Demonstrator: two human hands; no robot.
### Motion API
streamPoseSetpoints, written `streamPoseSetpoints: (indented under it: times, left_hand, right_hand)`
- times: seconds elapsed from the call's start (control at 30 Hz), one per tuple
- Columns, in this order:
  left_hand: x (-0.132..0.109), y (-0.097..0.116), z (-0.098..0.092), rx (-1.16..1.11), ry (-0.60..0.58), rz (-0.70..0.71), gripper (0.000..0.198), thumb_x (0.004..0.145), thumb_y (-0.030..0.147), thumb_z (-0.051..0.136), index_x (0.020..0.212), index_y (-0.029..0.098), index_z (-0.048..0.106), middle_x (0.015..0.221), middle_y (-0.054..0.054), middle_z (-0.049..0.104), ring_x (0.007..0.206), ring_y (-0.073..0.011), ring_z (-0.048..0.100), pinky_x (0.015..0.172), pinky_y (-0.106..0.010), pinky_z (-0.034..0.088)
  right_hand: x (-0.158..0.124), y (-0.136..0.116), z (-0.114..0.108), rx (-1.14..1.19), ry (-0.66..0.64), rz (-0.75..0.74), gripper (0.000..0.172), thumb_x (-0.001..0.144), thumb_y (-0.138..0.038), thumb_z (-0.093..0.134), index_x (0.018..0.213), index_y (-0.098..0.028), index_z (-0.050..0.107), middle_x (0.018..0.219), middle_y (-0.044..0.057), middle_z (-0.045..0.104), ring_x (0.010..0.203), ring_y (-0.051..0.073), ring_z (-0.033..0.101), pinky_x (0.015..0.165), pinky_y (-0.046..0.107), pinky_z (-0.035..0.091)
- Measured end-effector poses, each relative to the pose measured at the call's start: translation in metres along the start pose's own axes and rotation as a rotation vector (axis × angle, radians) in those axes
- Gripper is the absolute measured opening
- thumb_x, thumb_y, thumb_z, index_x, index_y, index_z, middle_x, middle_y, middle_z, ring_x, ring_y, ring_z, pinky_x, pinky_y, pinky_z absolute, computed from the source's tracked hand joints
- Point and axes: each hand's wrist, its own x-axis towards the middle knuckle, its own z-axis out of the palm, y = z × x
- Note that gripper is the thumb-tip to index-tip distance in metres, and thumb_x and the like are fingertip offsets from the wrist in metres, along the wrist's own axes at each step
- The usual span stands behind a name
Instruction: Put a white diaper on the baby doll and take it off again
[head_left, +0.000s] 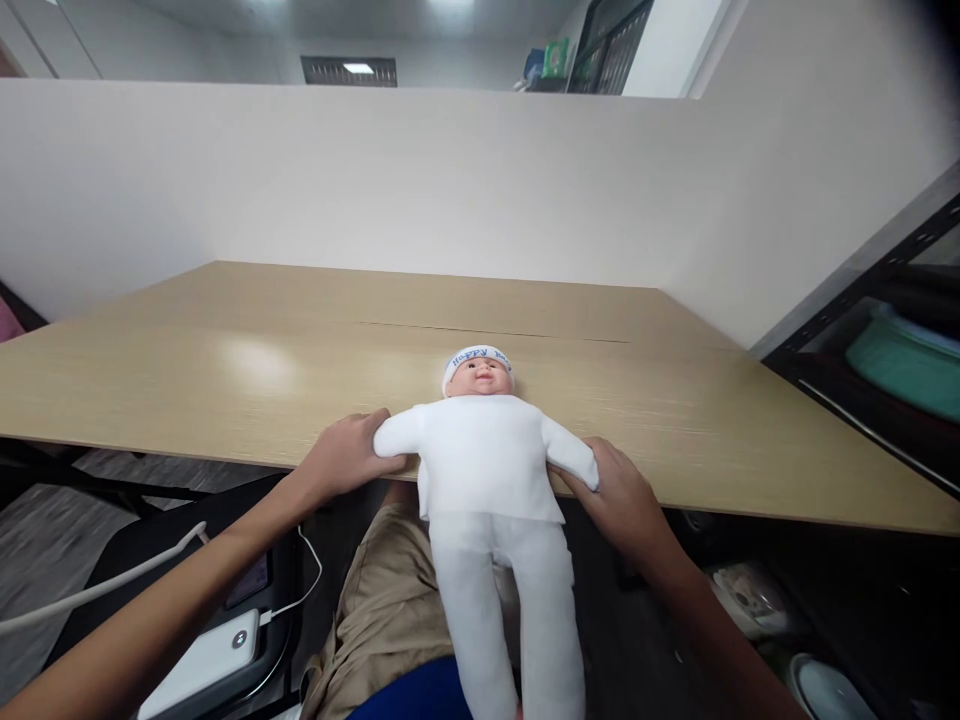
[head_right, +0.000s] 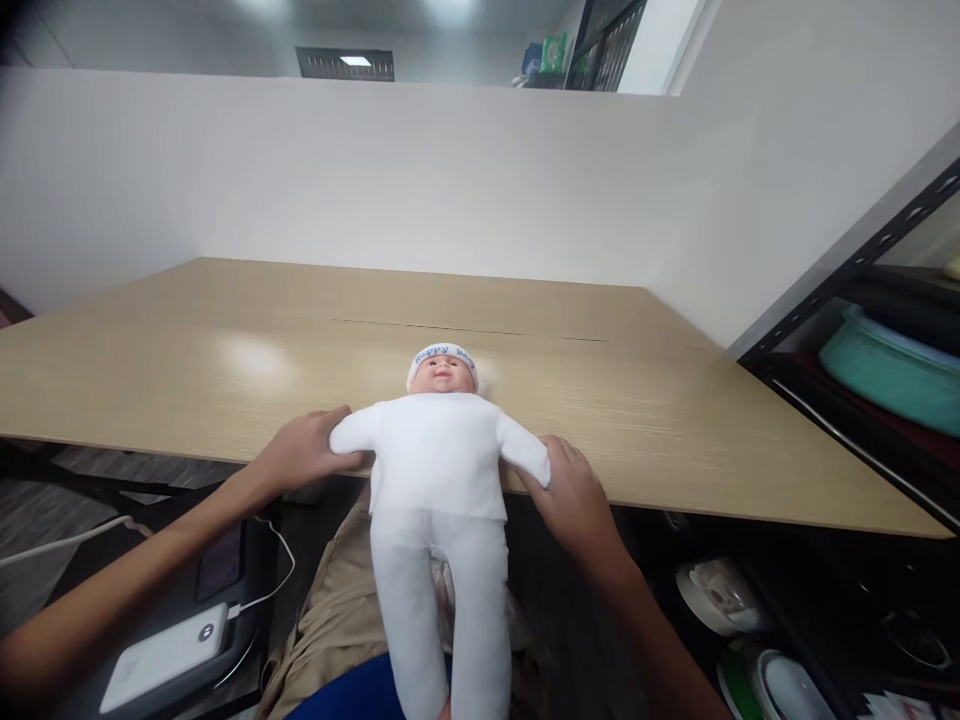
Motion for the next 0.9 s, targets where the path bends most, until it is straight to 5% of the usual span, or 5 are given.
streamPoseSetpoints:
  times: [0.2, 0.6, 0.9]
  left_hand:
    - [0.049, -0.008, -0.003, 0.031, 0.028, 0.021, 0.047, 0.093, 0.07, 0.064, 0.1, 0.024, 0.068, 0.105, -0.013, 0.084, 0.095, -0.0363, 0.078, 0.071, -0.039, 0.045]
    - [0.177, -0.056, 0.01, 0.259, 0.11, 0.104, 0.063, 0.093, 0.081, 0.059, 0.113, 0.022, 0.07, 0.109, -0.017, 0.086, 0.1, -0.0418, 0.082, 0.094, -0.05, 0.055]
    - [0.218, -0.086, 0.018, 0.193, 0.27, 0.142, 0.081, 0.093, 0.096, 0.055, 0.117, 0.021, 0.075, 0.113, -0.017, 0.085, 0.107, -0.0415, 0.079, 0.103, -0.052, 0.051]
  right_hand:
    - [0.044, 0.019, 0.01, -0.07, 0.005, -0.097, 0.033, 0.112, -0.06, 0.055, 0.107, -0.028, 0.06, 0.106, 0.012, 0.076, 0.098, 0.036, 0.073, 0.078, 0.043, 0.052]
    - [0.185, 0.068, 0.038, -0.082, -0.038, -0.206, 0.039, 0.108, -0.065, 0.057, 0.107, -0.026, 0.063, 0.104, 0.013, 0.077, 0.093, 0.037, 0.072, 0.076, 0.043, 0.05]
    - [0.231, 0.082, 0.051, -0.04, -0.031, -0.229, 0.04, 0.108, -0.063, 0.059, 0.118, -0.026, 0.069, 0.115, 0.014, 0.079, 0.105, 0.039, 0.072, 0.087, 0.049, 0.056]
